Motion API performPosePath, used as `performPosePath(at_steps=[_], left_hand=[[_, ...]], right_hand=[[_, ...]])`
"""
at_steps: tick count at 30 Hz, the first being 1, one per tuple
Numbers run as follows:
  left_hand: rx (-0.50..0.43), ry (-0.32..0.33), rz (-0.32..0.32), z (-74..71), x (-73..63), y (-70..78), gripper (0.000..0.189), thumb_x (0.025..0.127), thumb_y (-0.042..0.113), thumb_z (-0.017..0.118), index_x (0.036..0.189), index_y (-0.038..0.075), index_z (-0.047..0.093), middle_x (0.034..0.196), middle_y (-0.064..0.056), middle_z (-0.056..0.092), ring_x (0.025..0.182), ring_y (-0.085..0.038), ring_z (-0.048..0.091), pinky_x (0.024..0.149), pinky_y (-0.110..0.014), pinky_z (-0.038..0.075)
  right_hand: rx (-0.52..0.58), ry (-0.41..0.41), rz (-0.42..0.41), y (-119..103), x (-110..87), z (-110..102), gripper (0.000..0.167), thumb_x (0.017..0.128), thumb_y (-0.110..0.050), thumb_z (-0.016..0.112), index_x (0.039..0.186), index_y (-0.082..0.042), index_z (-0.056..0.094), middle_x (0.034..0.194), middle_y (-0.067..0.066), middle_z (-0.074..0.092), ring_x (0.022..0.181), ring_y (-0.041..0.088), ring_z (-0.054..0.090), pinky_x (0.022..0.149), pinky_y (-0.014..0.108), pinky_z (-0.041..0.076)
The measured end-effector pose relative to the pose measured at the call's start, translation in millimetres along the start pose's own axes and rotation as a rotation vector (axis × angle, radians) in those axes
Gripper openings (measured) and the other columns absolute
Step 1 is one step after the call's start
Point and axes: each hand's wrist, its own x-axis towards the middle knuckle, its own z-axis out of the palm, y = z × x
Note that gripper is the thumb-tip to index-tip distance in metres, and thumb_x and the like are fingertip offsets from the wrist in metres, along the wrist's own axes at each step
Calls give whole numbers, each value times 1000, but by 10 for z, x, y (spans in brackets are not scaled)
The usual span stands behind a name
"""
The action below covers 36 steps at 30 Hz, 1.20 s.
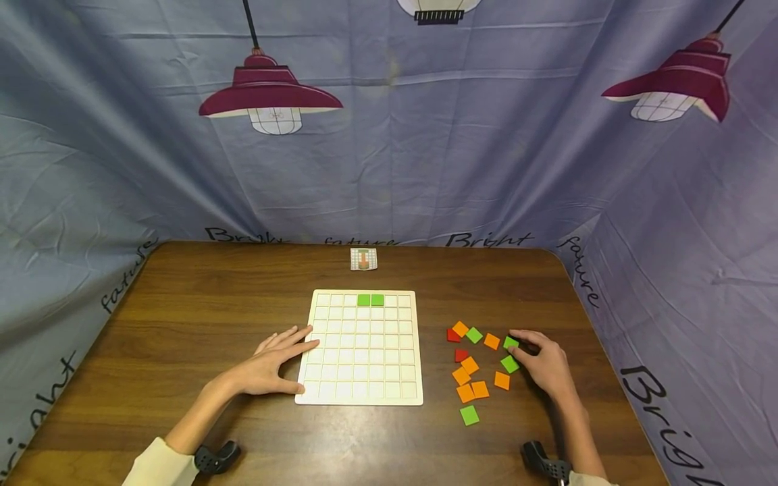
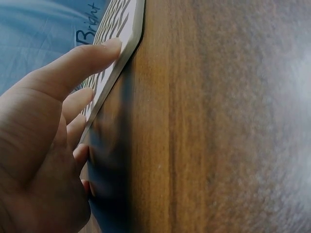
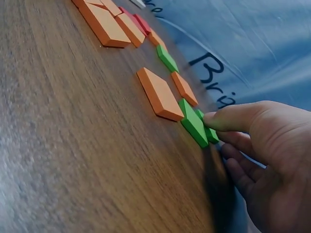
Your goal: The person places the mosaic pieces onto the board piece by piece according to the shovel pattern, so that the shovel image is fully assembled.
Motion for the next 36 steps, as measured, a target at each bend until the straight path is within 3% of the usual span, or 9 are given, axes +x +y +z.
performPosePath(at_steps=[2,5,12,17,24,36], left_hand=[[-1,1,2,0,1,-2,84,83,42,78,154,15,42,164,-10,20,149,-41,9,112,-68,4],[-2,-1,2,2,2,-7,84,83,42,77,154,15,41,165,-10,20,149,-40,9,111,-68,4],[3,-2,-3,4,8,-6,84,83,42,77,154,17,41,165,-8,19,149,-39,8,112,-68,3],[1,-8,-5,-2,6,2,84,83,41,77,154,16,41,165,-8,18,150,-39,8,112,-67,3],[-6,-10,-3,-13,-7,14,84,84,41,78,154,15,41,165,-9,18,149,-40,8,112,-68,3],[-6,-12,1,-18,-11,19,84,84,42,78,154,15,41,164,-10,20,149,-41,9,111,-68,3]], right_hand=[[3,-1,-9,3,3,-2,38,93,-20,73,126,-2,68,126,22,63,106,39,62,77,16,45],[-2,0,-13,15,5,1,37,94,-21,72,126,-3,69,126,21,63,105,38,62,77,17,45],[-12,-7,-22,21,2,-9,36,92,-21,74,124,-4,71,124,18,65,101,21,61,77,14,44],[-20,-30,-32,5,17,-29,35,91,-17,75,123,-2,71,122,19,65,101,30,61,76,18,46],[-43,-76,-46,-27,66,-43,36,88,-10,76,122,1,70,119,22,64,100,36,62,77,34,50],[-69,-1,-26,-11,49,-1,35,88,-8,75,121,1,71,117,23,66,97,35,64,75,36,52]])
